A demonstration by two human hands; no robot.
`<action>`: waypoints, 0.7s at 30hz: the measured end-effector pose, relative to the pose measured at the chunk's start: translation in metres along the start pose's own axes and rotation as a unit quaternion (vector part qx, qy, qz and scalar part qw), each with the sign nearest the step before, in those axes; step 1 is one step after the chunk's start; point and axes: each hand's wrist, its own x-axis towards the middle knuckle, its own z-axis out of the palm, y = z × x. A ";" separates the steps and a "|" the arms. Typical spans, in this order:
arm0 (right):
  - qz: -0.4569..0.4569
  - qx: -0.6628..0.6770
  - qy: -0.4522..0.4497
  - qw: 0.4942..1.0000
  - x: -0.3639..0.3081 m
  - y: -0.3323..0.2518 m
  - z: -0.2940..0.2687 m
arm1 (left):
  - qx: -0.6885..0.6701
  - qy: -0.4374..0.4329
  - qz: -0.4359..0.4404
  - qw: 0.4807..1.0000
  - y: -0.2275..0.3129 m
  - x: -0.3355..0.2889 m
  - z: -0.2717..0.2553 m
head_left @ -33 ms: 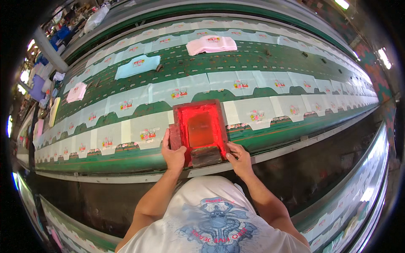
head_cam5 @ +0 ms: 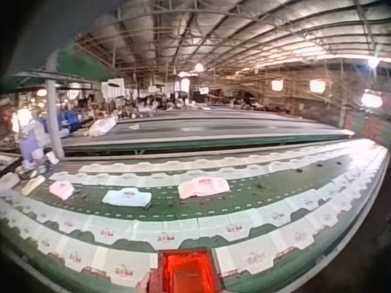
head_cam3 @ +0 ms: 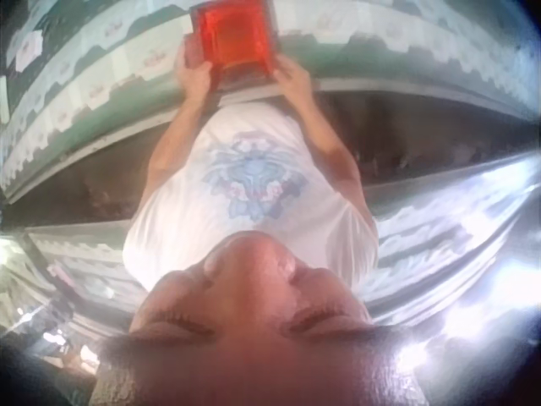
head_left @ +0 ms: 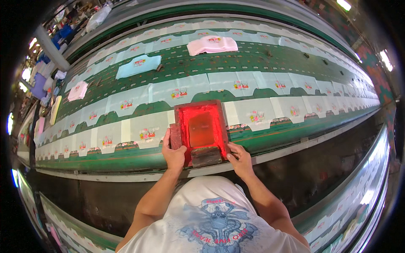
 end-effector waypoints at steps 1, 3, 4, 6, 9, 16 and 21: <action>0.007 0.005 -0.010 1.000 0.000 0.004 -0.013 | -0.029 -0.001 -0.006 1.000 -0.002 0.000 0.008; -0.005 -0.019 -0.014 1.000 0.000 -0.002 -0.026 | -0.037 -0.004 -0.023 0.999 0.000 -0.002 0.018; -0.025 -0.047 -0.012 0.999 -0.001 -0.003 -0.029 | -0.041 -0.005 -0.031 0.999 0.001 -0.002 0.021; -0.109 -0.112 -0.016 0.988 0.004 -0.012 -0.035 | -0.051 -0.001 -0.031 0.998 0.001 0.002 0.025; -0.235 -0.169 -0.056 0.956 0.014 -0.023 -0.041 | -0.051 0.002 -0.042 0.998 0.003 0.004 0.029; -0.355 -0.320 -0.218 0.851 0.027 -0.054 -0.024 | -0.083 -0.002 -0.070 0.994 -0.004 0.006 0.029; -0.378 -0.381 -0.212 0.817 0.042 -0.045 -0.005 | -0.057 0.006 -0.041 0.998 0.004 0.004 0.030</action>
